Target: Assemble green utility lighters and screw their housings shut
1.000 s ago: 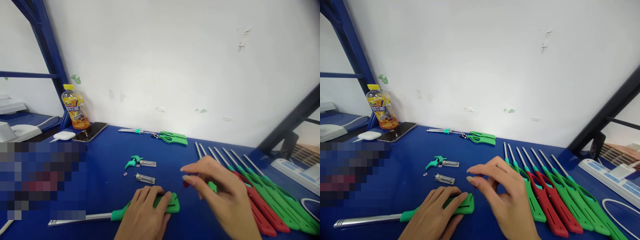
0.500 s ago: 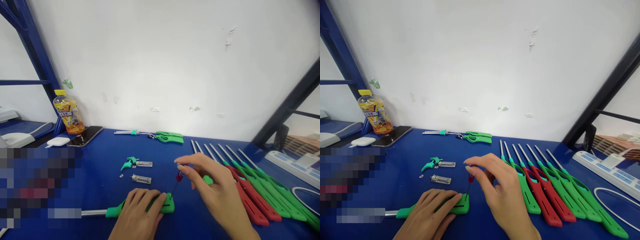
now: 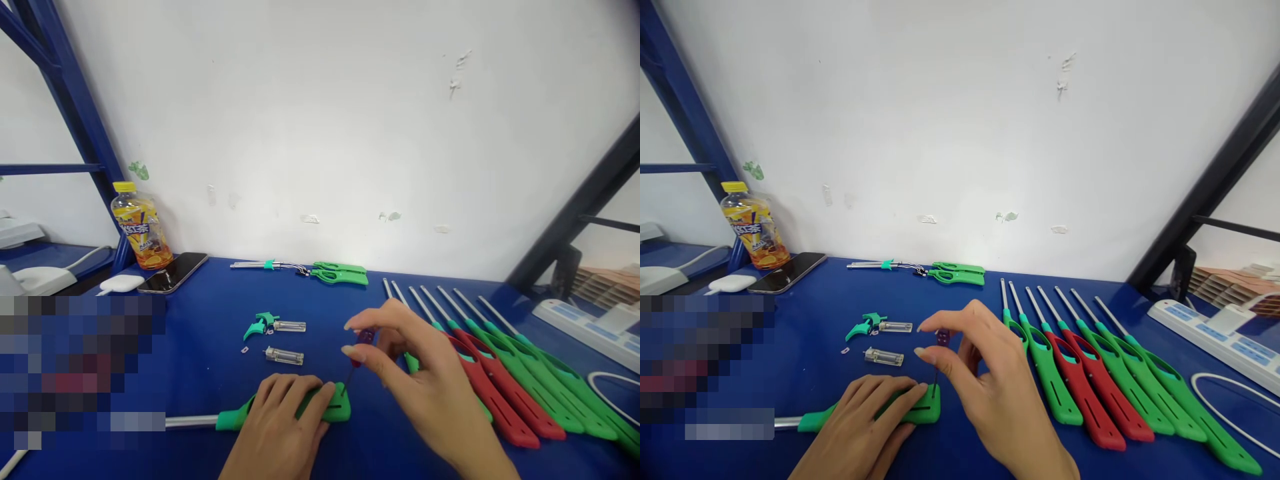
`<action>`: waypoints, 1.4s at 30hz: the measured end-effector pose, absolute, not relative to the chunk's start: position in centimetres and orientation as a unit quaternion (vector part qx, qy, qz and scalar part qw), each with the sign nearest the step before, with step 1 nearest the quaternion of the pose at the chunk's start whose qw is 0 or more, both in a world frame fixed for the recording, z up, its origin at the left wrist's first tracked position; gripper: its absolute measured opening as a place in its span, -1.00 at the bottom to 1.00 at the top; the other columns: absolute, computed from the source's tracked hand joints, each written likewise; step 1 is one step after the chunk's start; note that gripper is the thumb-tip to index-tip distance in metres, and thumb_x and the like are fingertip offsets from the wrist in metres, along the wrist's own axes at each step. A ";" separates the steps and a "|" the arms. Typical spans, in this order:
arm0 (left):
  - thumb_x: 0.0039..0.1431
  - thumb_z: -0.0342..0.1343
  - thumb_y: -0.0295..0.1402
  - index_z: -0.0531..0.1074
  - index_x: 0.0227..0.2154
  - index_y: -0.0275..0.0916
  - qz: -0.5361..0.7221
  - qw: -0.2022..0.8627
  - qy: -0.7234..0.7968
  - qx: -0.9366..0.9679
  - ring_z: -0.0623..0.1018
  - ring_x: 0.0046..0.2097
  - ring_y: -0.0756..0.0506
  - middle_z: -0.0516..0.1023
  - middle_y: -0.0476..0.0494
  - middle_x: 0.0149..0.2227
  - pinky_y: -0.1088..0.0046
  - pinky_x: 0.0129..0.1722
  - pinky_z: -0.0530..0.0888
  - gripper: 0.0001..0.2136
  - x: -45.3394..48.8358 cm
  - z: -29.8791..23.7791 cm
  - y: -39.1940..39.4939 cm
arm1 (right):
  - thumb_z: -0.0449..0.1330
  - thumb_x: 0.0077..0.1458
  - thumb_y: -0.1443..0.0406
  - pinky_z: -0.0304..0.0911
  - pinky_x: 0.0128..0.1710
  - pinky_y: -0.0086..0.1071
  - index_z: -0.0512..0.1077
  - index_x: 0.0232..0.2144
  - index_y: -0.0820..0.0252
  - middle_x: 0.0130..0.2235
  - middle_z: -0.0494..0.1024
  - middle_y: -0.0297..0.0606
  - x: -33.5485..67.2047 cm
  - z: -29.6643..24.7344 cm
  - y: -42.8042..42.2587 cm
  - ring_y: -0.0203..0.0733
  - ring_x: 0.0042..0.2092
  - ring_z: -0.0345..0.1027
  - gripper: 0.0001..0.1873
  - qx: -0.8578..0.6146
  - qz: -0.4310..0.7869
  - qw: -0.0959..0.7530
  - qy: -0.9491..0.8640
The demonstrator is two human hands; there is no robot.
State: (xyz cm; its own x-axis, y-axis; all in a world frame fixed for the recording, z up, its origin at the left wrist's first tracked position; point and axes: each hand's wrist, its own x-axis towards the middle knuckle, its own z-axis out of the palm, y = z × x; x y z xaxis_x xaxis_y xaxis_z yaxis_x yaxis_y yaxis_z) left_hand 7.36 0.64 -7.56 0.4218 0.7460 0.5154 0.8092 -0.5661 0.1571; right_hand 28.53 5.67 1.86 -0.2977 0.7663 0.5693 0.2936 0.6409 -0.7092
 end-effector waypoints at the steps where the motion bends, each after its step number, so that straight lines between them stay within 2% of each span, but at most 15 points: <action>1: 0.41 0.12 -0.49 0.42 0.19 -0.05 -0.275 0.058 -0.463 -0.841 0.65 -0.02 -0.19 0.66 -0.02 0.05 0.24 -0.04 0.56 -0.64 7.4 -7.6 0.6 | 0.40 0.28 0.25 0.30 -0.44 -0.49 0.61 -0.18 -0.14 -0.35 0.42 -0.50 28.5 1.8 5.7 -0.40 -0.47 0.31 -0.90 -0.352 0.232 0.484 -0.767; 4: 0.44 0.10 -0.47 0.42 0.20 -0.05 -0.276 0.060 -0.464 -0.839 0.65 -0.01 -0.19 0.66 -0.03 0.06 0.23 -0.03 0.56 -0.66 7.3 -7.5 0.4 | 0.41 0.27 0.20 0.32 -0.44 -0.49 0.63 -0.19 -0.15 -0.27 0.47 -0.45 28.6 1.9 5.8 -0.38 -0.41 0.36 -0.93 -0.360 0.235 0.469 -0.771; 7: 0.45 0.10 -0.46 0.42 0.20 -0.05 -0.278 0.057 -0.464 -0.839 0.64 -0.02 -0.19 0.65 -0.03 0.06 0.22 -0.02 0.56 -0.66 7.4 -7.4 0.4 | 0.19 0.46 0.21 0.39 -0.37 -0.49 0.60 0.03 -0.25 -0.07 0.59 -0.41 28.7 2.1 5.5 -0.40 -0.38 0.44 -0.76 -0.340 0.281 0.450 -0.776; 9: 0.46 0.10 -0.45 0.41 0.21 -0.05 -0.276 0.052 -0.466 -0.839 0.64 -0.02 -0.19 0.65 -0.03 0.06 0.21 -0.02 0.56 -0.67 7.5 -7.4 0.4 | 0.11 0.50 0.24 0.40 -0.34 -0.49 0.59 0.08 -0.27 -0.10 0.65 -0.45 28.8 2.3 5.2 -0.45 -0.45 0.43 -0.69 -0.323 0.310 0.447 -0.775; 14: 0.44 0.09 -0.47 0.42 0.19 -0.05 -0.272 0.049 -0.471 -0.838 0.64 0.00 -0.20 0.65 -0.04 0.06 0.21 -0.01 0.56 -0.66 7.6 -7.3 0.5 | 0.19 0.46 0.21 0.31 -0.43 -0.48 0.60 -0.04 -0.20 -0.22 0.58 -0.48 28.7 2.2 5.2 -0.45 -0.49 0.37 -0.81 -0.319 0.336 0.439 -0.770; 18: 0.45 0.09 -0.47 0.41 0.21 -0.07 -0.268 0.051 -0.468 -0.841 0.64 0.00 -0.20 0.65 -0.06 0.07 0.22 -0.02 0.57 -0.65 7.5 -7.1 0.4 | 0.26 0.40 0.15 0.25 -0.41 -0.42 0.59 -0.25 -0.10 -0.34 0.41 -0.43 28.7 2.1 5.6 -0.32 -0.39 0.34 -0.86 -0.365 0.243 0.428 -0.790; 20: 0.45 0.09 -0.47 0.40 0.23 -0.07 -0.264 0.054 -0.470 -0.840 0.63 0.01 -0.21 0.64 -0.06 0.08 0.21 0.00 0.57 -0.64 7.5 -7.1 0.4 | 0.21 0.44 0.14 0.27 -0.37 -0.41 0.59 -0.12 -0.13 -0.26 0.47 -0.41 28.8 2.0 5.7 -0.30 -0.33 0.38 -0.87 -0.381 0.212 0.424 -0.794; 22: 0.45 0.09 -0.47 0.40 0.24 -0.08 -0.263 0.057 -0.469 -0.841 0.63 0.01 -0.21 0.64 -0.06 0.08 0.21 0.00 0.57 -0.63 7.5 -7.1 0.4 | 0.09 0.52 0.17 0.33 -0.31 -0.41 0.51 0.13 -0.21 -0.07 0.54 -0.38 29.0 2.0 5.7 -0.33 -0.30 0.42 -0.72 -0.370 0.219 0.420 -0.800; 24: 0.45 0.09 -0.47 0.41 0.24 -0.08 -0.263 0.059 -0.467 -0.842 0.63 0.01 -0.20 0.65 -0.07 0.07 0.21 0.00 0.57 -0.64 7.5 -7.0 0.4 | 0.00 0.55 0.21 0.37 -0.27 -0.42 0.42 0.26 -0.27 0.04 0.55 -0.39 29.1 2.0 5.7 -0.37 -0.33 0.43 -0.62 -0.351 0.242 0.425 -0.798; 27: 0.46 0.08 -0.46 0.42 0.23 -0.08 -0.264 0.060 -0.467 -0.842 0.63 0.01 -0.20 0.65 -0.08 0.07 0.22 0.00 0.57 -0.65 7.5 -7.0 0.3 | 0.10 0.51 0.21 0.34 -0.36 -0.43 0.49 0.19 -0.26 -0.17 0.61 -0.45 29.2 1.8 5.9 -0.37 -0.43 0.38 -0.68 -0.362 0.253 0.440 -0.782; 30: 0.45 0.09 -0.46 0.43 0.23 -0.09 -0.262 0.058 -0.470 -0.841 0.63 0.01 -0.19 0.65 -0.08 0.07 0.23 0.00 0.58 -0.64 7.6 -6.9 0.2 | 0.23 0.43 0.17 0.28 -0.40 -0.39 0.59 0.03 -0.21 -0.34 0.52 -0.45 29.1 1.8 5.9 -0.30 -0.43 0.34 -0.80 -0.389 0.209 0.443 -0.780; 32: 0.44 0.09 -0.48 0.43 0.23 -0.10 -0.258 0.057 -0.471 -0.842 0.63 0.01 -0.19 0.65 -0.09 0.07 0.23 0.00 0.59 -0.63 7.6 -6.8 0.2 | 0.21 0.44 0.16 0.28 -0.37 -0.38 0.61 0.02 -0.20 -0.32 0.51 -0.41 29.1 1.9 5.9 -0.27 -0.37 0.37 -0.79 -0.387 0.192 0.438 -0.789; 37: 0.44 0.09 -0.49 0.41 0.24 -0.10 -0.254 0.058 -0.467 -0.845 0.63 0.01 -0.21 0.64 -0.09 0.08 0.19 -0.01 0.60 -0.63 7.6 -6.8 0.4 | 0.02 0.53 0.25 0.39 -0.21 -0.38 0.41 0.32 -0.25 0.03 0.61 -0.34 29.1 1.9 5.6 -0.27 -0.24 0.48 -0.57 -0.352 0.246 0.423 -0.798; 39: 0.44 0.09 -0.49 0.41 0.24 -0.11 -0.255 0.057 -0.468 -0.844 0.63 0.01 -0.21 0.64 -0.09 0.08 0.19 0.00 0.60 -0.63 7.6 -6.7 0.3 | 0.09 0.50 0.26 0.39 -0.25 -0.42 0.46 0.25 -0.26 -0.05 0.64 -0.40 29.1 1.9 5.5 -0.31 -0.31 0.46 -0.61 -0.352 0.257 0.428 -0.792; 42: 0.45 0.08 -0.48 0.41 0.24 -0.10 -0.256 0.057 -0.470 -0.843 0.63 0.02 -0.21 0.64 -0.09 0.08 0.21 0.00 0.59 -0.64 7.7 -6.7 0.2 | 0.27 0.40 0.22 0.32 -0.36 -0.45 0.58 0.03 -0.21 -0.26 0.58 -0.47 29.1 2.0 5.6 -0.33 -0.40 0.38 -0.79 -0.371 0.239 0.435 -0.785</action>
State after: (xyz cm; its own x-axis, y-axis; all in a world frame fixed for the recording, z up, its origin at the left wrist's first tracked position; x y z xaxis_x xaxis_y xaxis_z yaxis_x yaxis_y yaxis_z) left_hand 7.65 0.20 -6.71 0.4261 0.7637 0.4850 0.8216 -0.5511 0.1458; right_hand 29.09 5.62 2.01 -0.3468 0.7900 0.5057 0.3748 0.6109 -0.6974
